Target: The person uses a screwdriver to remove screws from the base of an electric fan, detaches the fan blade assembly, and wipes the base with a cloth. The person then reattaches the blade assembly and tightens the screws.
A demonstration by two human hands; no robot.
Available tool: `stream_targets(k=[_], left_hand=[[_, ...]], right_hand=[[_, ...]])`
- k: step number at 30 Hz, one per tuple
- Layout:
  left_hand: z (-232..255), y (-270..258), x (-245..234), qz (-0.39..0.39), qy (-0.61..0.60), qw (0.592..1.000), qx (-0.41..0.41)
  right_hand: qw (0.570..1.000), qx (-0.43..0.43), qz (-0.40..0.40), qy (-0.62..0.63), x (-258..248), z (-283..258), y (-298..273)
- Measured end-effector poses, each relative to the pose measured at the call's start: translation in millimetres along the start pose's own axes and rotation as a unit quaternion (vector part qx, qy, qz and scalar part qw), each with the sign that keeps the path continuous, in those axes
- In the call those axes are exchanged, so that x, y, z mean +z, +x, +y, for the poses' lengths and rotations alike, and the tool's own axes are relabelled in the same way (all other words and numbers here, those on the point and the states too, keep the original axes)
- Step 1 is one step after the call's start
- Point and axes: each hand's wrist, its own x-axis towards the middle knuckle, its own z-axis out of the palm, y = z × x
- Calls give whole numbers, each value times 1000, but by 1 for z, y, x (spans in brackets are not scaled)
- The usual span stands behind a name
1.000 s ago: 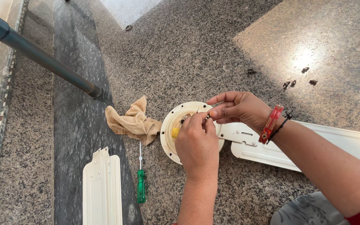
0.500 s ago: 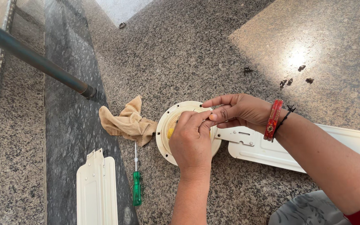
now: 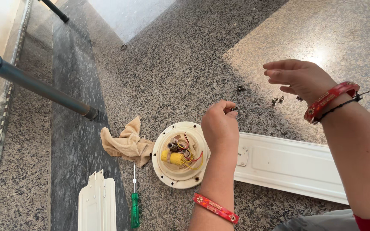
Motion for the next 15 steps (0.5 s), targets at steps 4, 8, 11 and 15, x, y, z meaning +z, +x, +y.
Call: stream_targets(k=[4, 8, 11, 15], left_hand=[[6, 21, 69, -84, -1, 993, -80], [4, 25, 118, -116, 63, 989, -74], [2, 26, 140, -93, 55, 992, -63], [4, 25, 140, -125, 39, 989, -74]], right_hand=[[978, 12, 124, 166, -27, -6, -10], [940, 64, 171, 289, -29, -10, -8], [918, 90, 136, 362, -23, -9, -2], [925, 62, 121, 354, -16, -8, -1]])
